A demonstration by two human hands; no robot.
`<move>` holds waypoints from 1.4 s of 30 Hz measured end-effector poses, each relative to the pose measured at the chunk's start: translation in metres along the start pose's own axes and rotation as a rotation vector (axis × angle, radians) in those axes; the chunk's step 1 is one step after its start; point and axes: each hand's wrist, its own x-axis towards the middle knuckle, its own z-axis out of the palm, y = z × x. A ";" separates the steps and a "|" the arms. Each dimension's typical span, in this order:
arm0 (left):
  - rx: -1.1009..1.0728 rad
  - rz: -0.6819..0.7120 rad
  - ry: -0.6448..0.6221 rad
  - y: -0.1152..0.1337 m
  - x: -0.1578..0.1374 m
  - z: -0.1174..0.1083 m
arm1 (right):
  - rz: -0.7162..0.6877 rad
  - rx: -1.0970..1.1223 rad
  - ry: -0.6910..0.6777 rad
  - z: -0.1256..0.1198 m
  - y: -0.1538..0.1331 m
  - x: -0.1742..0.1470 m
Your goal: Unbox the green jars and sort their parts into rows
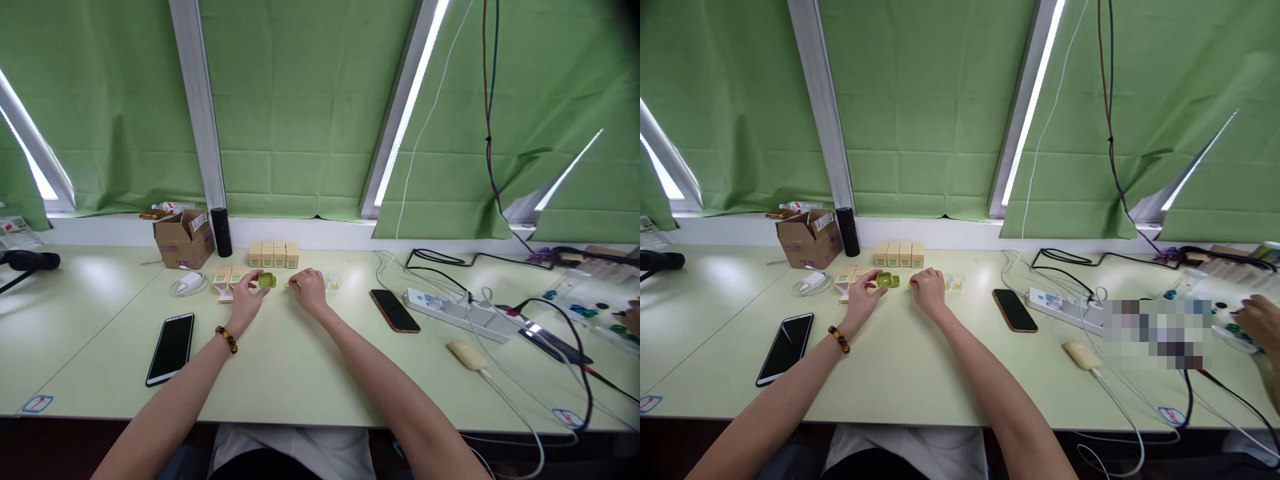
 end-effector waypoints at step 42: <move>-0.711 -0.467 -0.154 0.010 0.000 -0.003 | -0.062 0.039 -0.258 -0.014 -0.029 -0.081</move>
